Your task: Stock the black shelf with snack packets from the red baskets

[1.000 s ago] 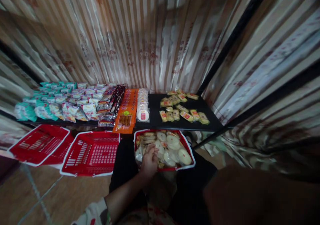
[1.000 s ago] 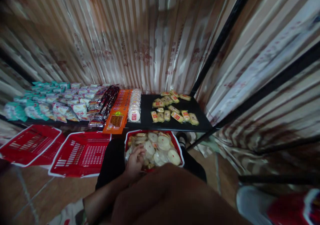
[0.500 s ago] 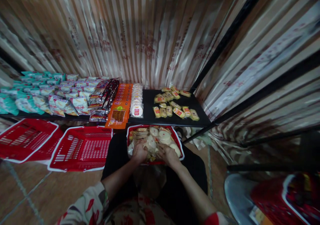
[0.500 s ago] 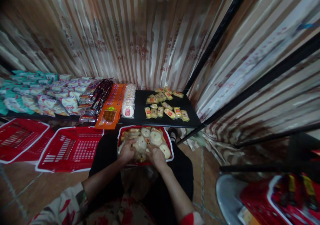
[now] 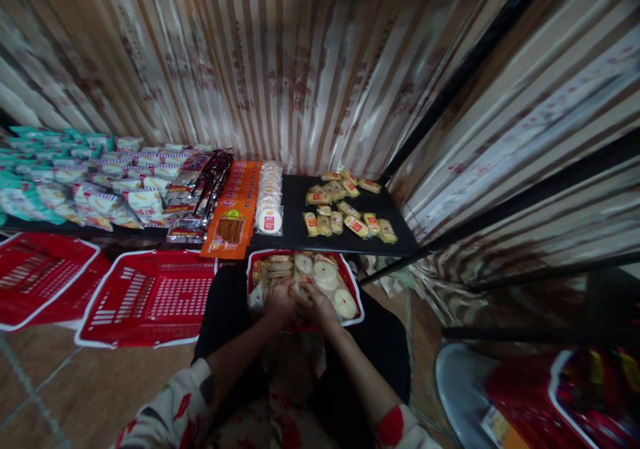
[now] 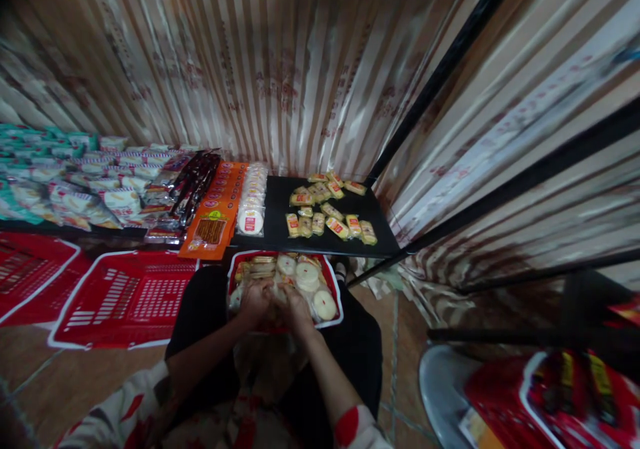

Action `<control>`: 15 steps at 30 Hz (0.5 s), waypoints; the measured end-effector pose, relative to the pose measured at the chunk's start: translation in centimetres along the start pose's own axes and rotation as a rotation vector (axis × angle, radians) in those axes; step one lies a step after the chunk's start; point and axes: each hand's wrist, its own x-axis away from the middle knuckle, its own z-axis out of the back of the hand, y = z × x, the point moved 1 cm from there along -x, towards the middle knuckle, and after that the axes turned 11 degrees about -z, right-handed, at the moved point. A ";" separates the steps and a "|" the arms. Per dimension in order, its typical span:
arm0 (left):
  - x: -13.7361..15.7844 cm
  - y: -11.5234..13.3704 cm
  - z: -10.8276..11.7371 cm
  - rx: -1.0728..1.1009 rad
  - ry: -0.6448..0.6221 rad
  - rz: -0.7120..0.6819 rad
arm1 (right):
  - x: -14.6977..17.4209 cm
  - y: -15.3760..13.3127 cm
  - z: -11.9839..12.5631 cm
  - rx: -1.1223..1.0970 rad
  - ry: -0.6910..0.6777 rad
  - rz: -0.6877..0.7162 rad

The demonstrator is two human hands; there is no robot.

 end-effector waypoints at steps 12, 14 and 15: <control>-1.8 1.7 2.6 0.282 0.022 0.115 | 1.1 -3.1 3.4 -0.218 0.046 0.011; -2.3 1.3 2.7 0.337 0.045 0.094 | 1.2 -3.4 4.0 -0.223 0.030 -0.021; -2.4 1.1 2.7 0.345 0.051 0.088 | 1.1 -3.5 4.3 -0.235 0.015 -0.037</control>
